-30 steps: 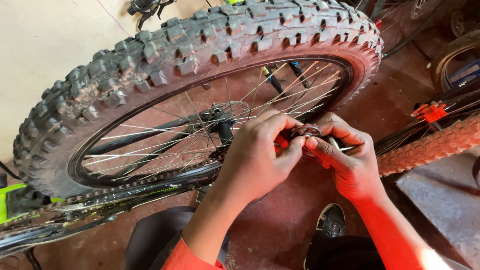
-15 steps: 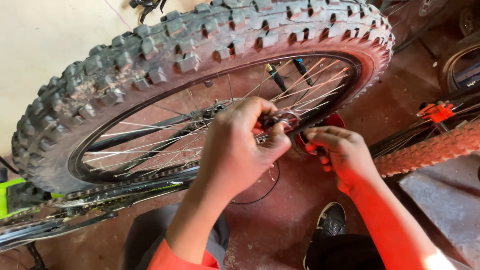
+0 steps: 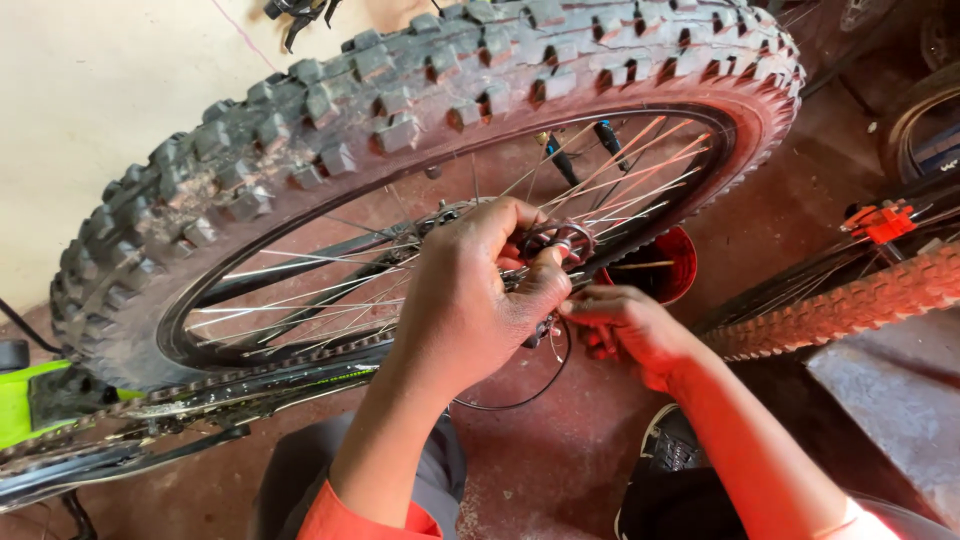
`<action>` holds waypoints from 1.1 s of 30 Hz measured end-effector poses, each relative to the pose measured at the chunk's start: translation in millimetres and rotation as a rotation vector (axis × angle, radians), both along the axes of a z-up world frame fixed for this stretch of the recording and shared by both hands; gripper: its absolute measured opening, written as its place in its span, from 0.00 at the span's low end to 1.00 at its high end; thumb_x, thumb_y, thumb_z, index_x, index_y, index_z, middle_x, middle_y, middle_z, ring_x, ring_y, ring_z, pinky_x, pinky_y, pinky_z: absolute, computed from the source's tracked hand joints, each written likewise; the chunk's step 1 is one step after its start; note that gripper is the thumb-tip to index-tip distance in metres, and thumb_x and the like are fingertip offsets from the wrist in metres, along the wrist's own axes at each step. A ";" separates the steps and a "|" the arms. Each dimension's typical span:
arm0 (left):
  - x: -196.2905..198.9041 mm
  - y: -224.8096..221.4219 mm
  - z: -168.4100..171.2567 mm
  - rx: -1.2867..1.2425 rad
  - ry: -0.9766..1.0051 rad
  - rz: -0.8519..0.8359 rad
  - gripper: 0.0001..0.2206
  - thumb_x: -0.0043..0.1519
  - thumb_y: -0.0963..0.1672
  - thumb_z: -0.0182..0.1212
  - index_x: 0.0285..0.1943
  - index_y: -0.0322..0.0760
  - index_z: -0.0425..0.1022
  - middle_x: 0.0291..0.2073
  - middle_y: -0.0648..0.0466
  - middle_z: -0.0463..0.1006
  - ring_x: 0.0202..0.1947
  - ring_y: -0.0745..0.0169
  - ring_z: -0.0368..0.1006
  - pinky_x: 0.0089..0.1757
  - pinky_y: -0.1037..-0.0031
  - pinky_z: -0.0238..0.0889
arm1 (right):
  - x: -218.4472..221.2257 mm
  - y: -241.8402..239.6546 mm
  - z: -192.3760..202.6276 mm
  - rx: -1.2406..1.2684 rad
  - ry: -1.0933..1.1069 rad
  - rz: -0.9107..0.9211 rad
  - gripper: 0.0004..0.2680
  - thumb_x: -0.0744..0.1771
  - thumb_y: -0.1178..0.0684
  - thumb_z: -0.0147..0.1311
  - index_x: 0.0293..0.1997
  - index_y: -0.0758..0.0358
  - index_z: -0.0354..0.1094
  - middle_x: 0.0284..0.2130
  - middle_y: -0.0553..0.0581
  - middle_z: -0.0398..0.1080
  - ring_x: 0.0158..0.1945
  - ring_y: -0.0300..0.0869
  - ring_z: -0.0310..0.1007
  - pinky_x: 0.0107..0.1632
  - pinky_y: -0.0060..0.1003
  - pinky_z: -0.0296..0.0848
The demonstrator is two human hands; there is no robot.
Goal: Repairing a bicycle by threading the chain through the rear derailleur and onto the cassette
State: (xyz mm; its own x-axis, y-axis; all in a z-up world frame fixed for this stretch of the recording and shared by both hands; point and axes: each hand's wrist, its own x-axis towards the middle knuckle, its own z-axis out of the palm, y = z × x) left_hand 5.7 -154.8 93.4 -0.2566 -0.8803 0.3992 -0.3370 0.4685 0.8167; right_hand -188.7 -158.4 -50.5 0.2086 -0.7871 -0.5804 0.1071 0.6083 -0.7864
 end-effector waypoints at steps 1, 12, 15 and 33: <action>-0.1 -1.1 -1.6 -0.002 -0.001 0.003 0.05 0.52 0.38 0.57 0.36 0.29 0.72 0.24 0.52 0.79 0.20 0.66 0.75 0.26 0.79 0.69 | 0.6 -0.6 -6.0 -0.002 -0.001 0.003 0.03 0.64 0.60 0.55 0.34 0.69 0.71 0.21 0.56 0.65 0.23 0.38 0.59 0.25 0.30 0.55; 8.4 2.9 0.9 0.129 0.083 0.000 0.09 0.53 0.39 0.55 0.41 0.29 0.74 0.29 0.53 0.80 0.25 0.68 0.73 0.31 0.80 0.71 | 7.4 -0.6 -29.1 -0.164 -0.019 -0.139 0.03 0.63 0.61 0.54 0.28 0.69 0.70 0.18 0.56 0.64 0.21 0.37 0.57 0.25 0.28 0.55; 10.7 4.9 -0.7 0.160 0.078 0.014 0.08 0.54 0.40 0.56 0.41 0.31 0.74 0.29 0.54 0.80 0.26 0.68 0.74 0.33 0.79 0.72 | 8.6 1.5 -15.3 -0.234 -0.091 -0.207 0.02 0.61 0.61 0.57 0.32 0.68 0.72 0.19 0.53 0.66 0.22 0.35 0.57 0.27 0.28 0.55; 55.7 46.2 1.4 0.350 -0.080 0.343 0.09 0.58 0.45 0.54 0.35 0.35 0.75 0.21 0.57 0.76 0.19 0.68 0.64 0.24 0.75 0.61 | 34.0 22.4 83.6 -0.521 -0.091 -0.134 0.03 0.63 0.62 0.57 0.37 0.65 0.70 0.21 0.46 0.63 0.22 0.29 0.54 0.25 0.23 0.53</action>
State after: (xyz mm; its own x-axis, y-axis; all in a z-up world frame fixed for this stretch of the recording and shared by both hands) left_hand 61.4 -108.7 94.8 0.0538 -0.9970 0.0553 -0.4914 0.0218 0.8707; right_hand -154.7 -136.0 33.2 0.1182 -0.9888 -0.0911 0.2387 0.1173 -0.9640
